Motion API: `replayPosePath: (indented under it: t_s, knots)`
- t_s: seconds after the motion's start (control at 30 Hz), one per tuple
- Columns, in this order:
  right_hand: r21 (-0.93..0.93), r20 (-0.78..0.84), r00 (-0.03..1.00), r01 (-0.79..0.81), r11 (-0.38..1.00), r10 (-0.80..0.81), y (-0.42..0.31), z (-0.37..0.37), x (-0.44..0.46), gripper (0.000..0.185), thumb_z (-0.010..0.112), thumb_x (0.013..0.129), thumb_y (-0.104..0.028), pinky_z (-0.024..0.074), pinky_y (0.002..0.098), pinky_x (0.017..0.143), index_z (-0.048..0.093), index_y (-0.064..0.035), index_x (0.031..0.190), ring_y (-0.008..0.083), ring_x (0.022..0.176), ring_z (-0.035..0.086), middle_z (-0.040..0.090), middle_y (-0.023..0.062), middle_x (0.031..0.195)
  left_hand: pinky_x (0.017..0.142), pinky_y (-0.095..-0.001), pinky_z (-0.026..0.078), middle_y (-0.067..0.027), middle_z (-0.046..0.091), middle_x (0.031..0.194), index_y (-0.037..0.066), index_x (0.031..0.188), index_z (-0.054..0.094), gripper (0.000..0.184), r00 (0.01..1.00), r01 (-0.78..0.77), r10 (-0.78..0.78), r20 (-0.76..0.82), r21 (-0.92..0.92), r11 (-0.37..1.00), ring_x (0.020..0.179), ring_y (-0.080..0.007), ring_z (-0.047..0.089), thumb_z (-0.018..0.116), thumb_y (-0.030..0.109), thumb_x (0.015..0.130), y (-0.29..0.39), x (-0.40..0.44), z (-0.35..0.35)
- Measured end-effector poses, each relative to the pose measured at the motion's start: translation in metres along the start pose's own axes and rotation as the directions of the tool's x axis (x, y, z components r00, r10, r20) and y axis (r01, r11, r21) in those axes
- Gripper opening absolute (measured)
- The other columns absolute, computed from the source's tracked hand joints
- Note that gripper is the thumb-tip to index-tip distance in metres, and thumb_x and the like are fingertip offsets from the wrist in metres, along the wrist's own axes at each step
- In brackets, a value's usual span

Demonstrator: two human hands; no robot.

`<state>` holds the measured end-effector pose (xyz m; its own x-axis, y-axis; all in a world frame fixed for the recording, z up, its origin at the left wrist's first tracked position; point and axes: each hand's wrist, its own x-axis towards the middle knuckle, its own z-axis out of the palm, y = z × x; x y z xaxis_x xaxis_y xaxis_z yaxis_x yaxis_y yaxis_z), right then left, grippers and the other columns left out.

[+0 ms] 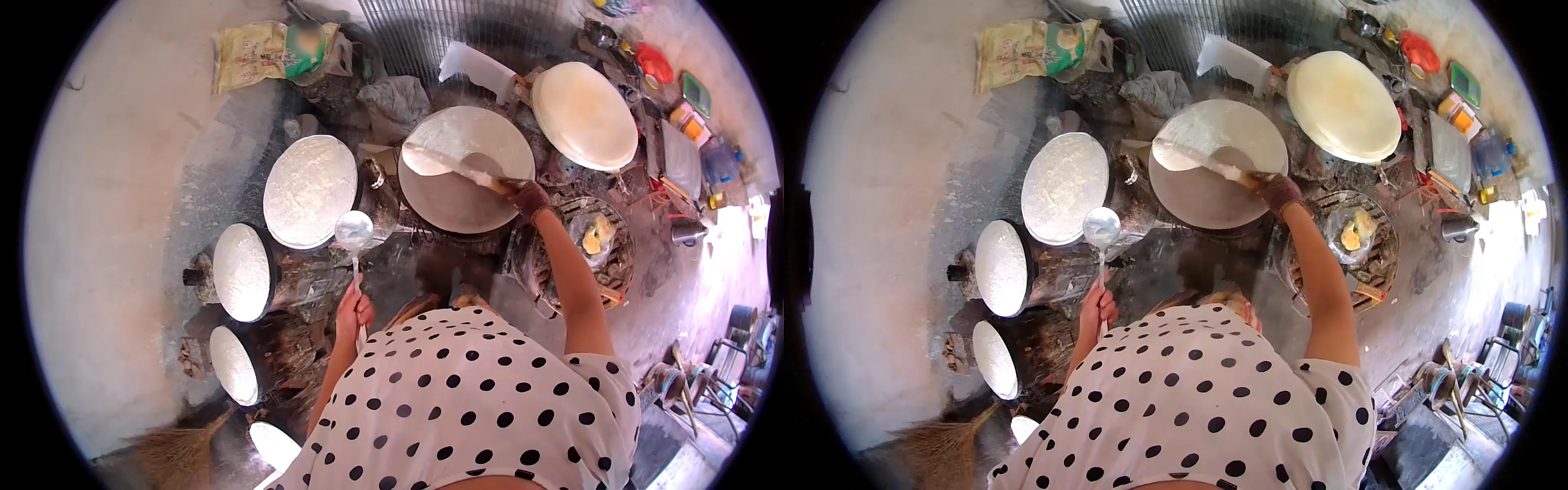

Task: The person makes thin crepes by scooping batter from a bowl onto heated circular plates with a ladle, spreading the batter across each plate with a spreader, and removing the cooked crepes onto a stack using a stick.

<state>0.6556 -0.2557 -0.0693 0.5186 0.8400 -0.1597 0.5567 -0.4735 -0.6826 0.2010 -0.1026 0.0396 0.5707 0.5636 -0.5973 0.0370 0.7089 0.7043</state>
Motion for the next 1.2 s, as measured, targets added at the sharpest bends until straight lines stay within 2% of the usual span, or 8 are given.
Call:
replayPosePath:
  t_s: [0.17,0.4,0.53,0.7,0.77,0.87,0.97,1.2]
  knots:
    - [0.064,-0.114,0.929,-0.348,0.935,0.353,0.006,0.015,0.022,0.042,0.054,0.086,-0.038,0.0481,0.0389,0.089,0.053,-0.0329,0.128,0.0293,0.108,0.059,0.060,0.0110,0.119,0.038,-0.0243,0.031,0.0055,0.037,0.061,0.015,0.138,0.035,0.039,0.999,0.038,-0.037,-0.038,0.030,0.999,0.040,-0.0056,0.033,0.036,0.020,0.099,-0.004,0.009,-0.002]
    - [-0.110,-0.034,0.994,0.100,0.989,-0.104,0.031,0.005,-0.007,0.036,0.060,0.082,-0.018,0.0458,0.0339,0.092,0.063,-0.0201,0.118,0.0220,0.105,0.061,0.064,0.0079,0.115,0.038,-0.0273,0.033,0.0029,0.036,0.061,0.013,0.140,0.033,0.043,0.996,0.026,-0.028,-0.090,-0.021,0.999,0.040,-0.0082,0.034,0.037,0.019,0.098,-0.011,-0.002,0.006]
    - [-0.089,-0.147,0.931,-0.348,0.933,0.334,0.011,0.004,0.018,0.038,0.062,0.080,-0.018,0.0461,0.0361,0.093,0.063,-0.0224,0.118,0.0275,0.104,0.060,0.063,0.0079,0.116,0.038,-0.0267,0.032,0.0031,0.035,0.061,0.013,0.141,0.032,0.044,0.992,0.044,-0.046,-0.115,-0.013,0.999,0.040,-0.0081,0.033,0.037,0.019,0.098,-0.026,-0.012,0.005]
    - [-0.279,0.277,0.919,0.356,0.892,-0.280,0.035,-0.022,-0.008,0.041,0.054,0.086,-0.031,0.0465,0.0398,0.093,0.057,-0.0167,0.124,0.0266,0.109,0.059,0.060,0.0101,0.122,0.039,-0.0229,0.029,0.0043,0.036,0.060,0.014,0.136,0.038,0.037,0.992,-0.001,-0.014,-0.127,-0.114,0.993,0.041,-0.0065,0.032,0.037,0.018,0.099,-0.046,-0.043,0.003]
    - [0.028,0.245,0.916,0.320,0.947,-0.317,0.066,-0.014,0.000,0.044,0.056,0.086,-0.034,0.0471,0.0391,0.092,0.055,-0.0169,0.126,0.0273,0.109,0.059,0.059,0.0101,0.123,0.040,-0.0222,0.029,0.0046,0.035,0.060,0.013,0.135,0.040,0.036,0.988,-0.006,-0.013,-0.154,-0.119,0.993,0.041,-0.0063,0.032,0.037,0.017,0.099,-0.054,-0.053,-0.001]
    - [-0.336,0.063,0.981,-0.150,0.930,0.181,0.040,-0.010,0.017,0.048,0.056,0.084,-0.043,0.0468,0.0396,0.091,0.056,-0.0160,0.124,0.0301,0.109,0.058,0.058,0.0134,0.122,0.041,-0.0223,0.029,0.0050,0.034,0.061,0.013,0.134,0.041,0.035,0.977,0.069,-0.086,-0.194,-0.093,0.993,0.042,-0.0058,0.033,0.037,0.018,0.099,-0.059,-0.056,-0.002]
    - [-0.335,0.078,0.996,0.057,0.940,-0.033,0.038,0.004,-0.013,0.039,0.058,0.081,-0.028,0.0480,0.0402,0.087,0.061,-0.0216,0.119,0.0319,0.098,0.061,0.064,0.0121,0.111,0.039,-0.0240,0.030,0.0031,0.035,0.062,0.014,0.136,0.038,0.038,0.977,0.096,-0.129,-0.170,-0.186,0.978,0.041,-0.0076,0.032,0.038,0.018,0.098,-0.056,-0.056,-0.006]
    - [0.759,0.016,0.983,-0.131,0.638,0.183,0.044,0.023,-0.165,0.040,0.058,0.088,-0.018,0.0475,0.0269,0.084,0.055,-0.0109,0.127,0.0134,0.095,0.061,0.065,0.0038,0.110,0.038,-0.0251,0.031,0.0029,0.036,0.062,0.015,0.136,0.039,0.037,0.987,0.054,-0.076,-0.142,-0.154,0.987,0.040,-0.0078,0.033,0.037,0.018,0.098,-0.044,-0.066,-0.030]
